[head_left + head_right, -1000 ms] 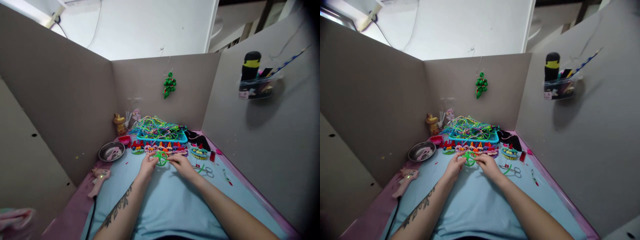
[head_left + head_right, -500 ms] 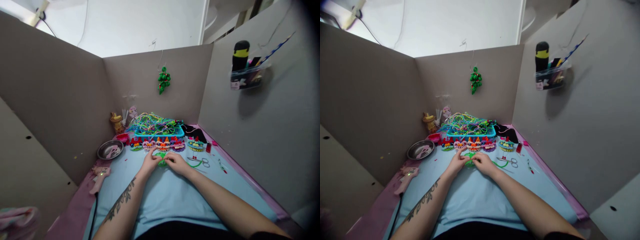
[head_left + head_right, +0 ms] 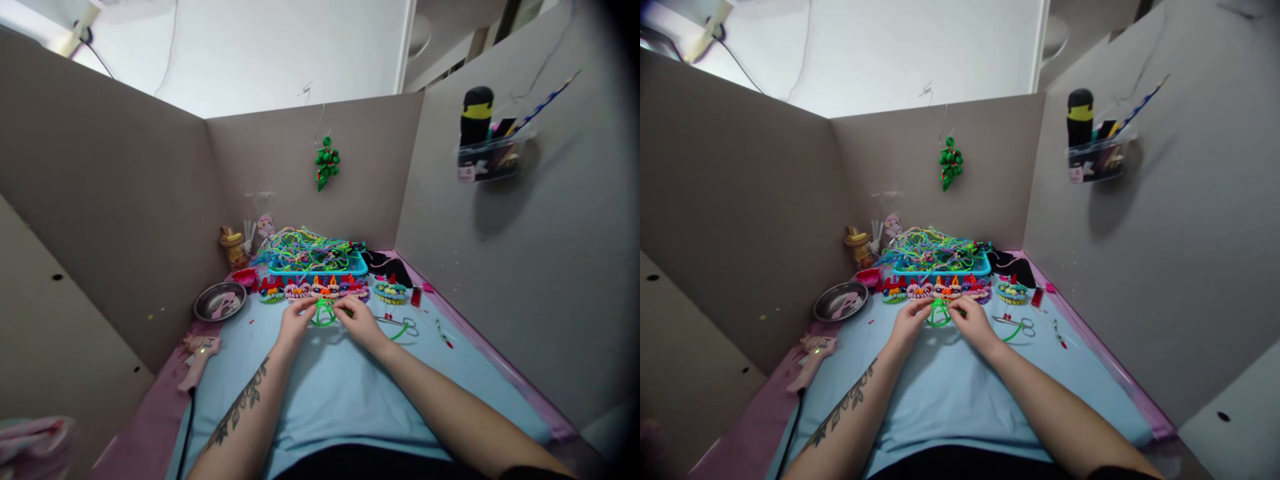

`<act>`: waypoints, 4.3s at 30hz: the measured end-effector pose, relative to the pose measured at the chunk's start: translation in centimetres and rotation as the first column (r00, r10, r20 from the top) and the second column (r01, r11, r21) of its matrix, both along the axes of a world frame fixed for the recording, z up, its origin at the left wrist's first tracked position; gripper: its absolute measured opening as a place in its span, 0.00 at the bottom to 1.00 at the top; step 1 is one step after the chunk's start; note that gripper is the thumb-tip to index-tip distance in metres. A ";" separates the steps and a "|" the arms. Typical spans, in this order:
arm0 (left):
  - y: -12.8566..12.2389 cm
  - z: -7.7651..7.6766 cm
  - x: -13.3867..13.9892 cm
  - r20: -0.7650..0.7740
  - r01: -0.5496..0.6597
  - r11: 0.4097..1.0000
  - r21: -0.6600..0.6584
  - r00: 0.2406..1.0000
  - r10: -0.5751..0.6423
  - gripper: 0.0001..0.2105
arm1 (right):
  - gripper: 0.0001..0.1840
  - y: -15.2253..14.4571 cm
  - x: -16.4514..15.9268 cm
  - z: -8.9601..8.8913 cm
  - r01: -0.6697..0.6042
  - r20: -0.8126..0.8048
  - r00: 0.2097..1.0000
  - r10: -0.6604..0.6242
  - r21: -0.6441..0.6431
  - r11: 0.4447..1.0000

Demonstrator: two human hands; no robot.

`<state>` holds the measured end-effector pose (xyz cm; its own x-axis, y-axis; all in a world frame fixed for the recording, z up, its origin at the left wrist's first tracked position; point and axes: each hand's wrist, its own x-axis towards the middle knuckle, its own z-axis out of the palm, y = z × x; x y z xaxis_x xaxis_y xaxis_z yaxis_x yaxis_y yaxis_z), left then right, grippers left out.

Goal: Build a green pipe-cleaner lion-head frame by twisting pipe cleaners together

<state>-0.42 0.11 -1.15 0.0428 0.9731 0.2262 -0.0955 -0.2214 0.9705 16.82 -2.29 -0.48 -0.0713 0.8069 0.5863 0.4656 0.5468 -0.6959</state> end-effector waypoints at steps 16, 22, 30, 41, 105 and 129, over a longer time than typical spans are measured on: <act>-0.6 0.2 0.9 0.166 0.157 0.986 -0.065 0.976 -0.144 0.19 | 0.08 -0.7 -0.1 -0.1 0.021 0.168 0.985 -0.042 0.124 0.992; -0.7 0.3 1.0 0.234 0.159 0.983 -0.092 0.963 -0.134 0.20 | 0.06 -0.5 -0.1 -0.1 0.051 0.038 0.998 -0.054 0.092 0.994; -0.7 0.2 1.1 0.228 0.150 0.984 -0.094 0.966 -0.125 0.20 | 0.05 -0.3 -0.3 -0.2 0.085 0.007 0.996 -0.086 0.057 0.995; -0.7 0.0 1.1 0.189 0.137 0.989 -0.050 0.974 -0.126 0.21 | 0.05 -0.9 -0.5 -0.2 0.053 0.162 0.984 -0.075 0.137 0.989; -1.6 0.9 1.3 0.412 0.218 0.963 -0.156 0.901 -0.138 0.22 | 0.06 -0.6 -1.4 -0.5 0.198 -0.051 0.980 -0.192 0.225 0.954; -1.6 0.6 1.5 0.399 0.252 0.958 -0.139 0.900 -0.179 0.24 | 0.06 -0.8 -2.1 -0.3 0.200 -0.140 0.975 -0.175 0.189 0.961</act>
